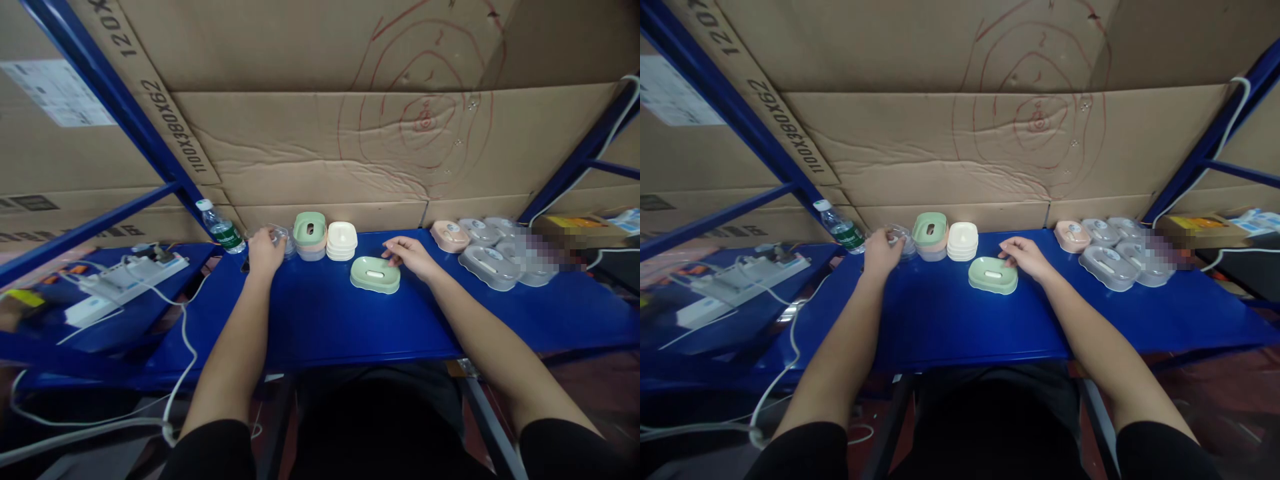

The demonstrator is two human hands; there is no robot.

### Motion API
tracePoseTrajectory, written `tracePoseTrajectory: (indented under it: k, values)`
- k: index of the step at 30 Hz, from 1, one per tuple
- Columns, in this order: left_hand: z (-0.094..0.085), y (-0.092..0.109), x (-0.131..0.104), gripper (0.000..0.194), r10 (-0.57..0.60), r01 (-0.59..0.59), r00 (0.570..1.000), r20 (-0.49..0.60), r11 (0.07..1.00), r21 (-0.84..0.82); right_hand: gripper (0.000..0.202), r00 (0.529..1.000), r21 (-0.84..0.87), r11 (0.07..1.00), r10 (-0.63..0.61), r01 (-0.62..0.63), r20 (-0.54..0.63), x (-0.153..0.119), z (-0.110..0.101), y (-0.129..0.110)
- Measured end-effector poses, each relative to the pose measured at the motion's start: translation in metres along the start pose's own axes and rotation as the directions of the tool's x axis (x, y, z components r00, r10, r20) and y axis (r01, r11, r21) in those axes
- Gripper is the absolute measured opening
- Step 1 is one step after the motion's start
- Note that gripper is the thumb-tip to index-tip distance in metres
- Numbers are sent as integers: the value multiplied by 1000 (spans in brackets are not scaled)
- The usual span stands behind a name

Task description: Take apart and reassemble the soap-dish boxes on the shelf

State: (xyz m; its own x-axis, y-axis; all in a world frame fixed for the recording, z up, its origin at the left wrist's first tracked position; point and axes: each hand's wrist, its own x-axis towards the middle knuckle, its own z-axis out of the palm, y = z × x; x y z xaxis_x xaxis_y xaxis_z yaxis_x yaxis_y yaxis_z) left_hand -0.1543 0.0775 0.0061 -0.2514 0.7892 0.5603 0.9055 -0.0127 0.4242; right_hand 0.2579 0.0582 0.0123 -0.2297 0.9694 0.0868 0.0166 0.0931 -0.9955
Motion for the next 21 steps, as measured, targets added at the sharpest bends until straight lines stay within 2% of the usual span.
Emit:
tracePoseTrajectory:
  k: [4, 10, 14, 21]
  values:
    - [4, 0, -1, 41, 62, -62, 998, -2, 997, 45, 36, 1000, -33, 999, -11, 11, 6, 1, -1, 2]
    - [6, -3, -3, 42, -4, 5, 998, -70, 1000, 7, 39, 999, -92, 994, -53, 53, 1, 2, -2, 5]
    - [8, -6, 0, 34, 14, -15, 998, -54, 1000, -23, 39, 995, -139, 986, -95, 94, 1, 1, -1, 5]
    - [13, -11, 2, 45, -19, 11, 996, -91, 996, -84, 39, 994, -158, 981, -110, 109, 5, 0, -1, 3]
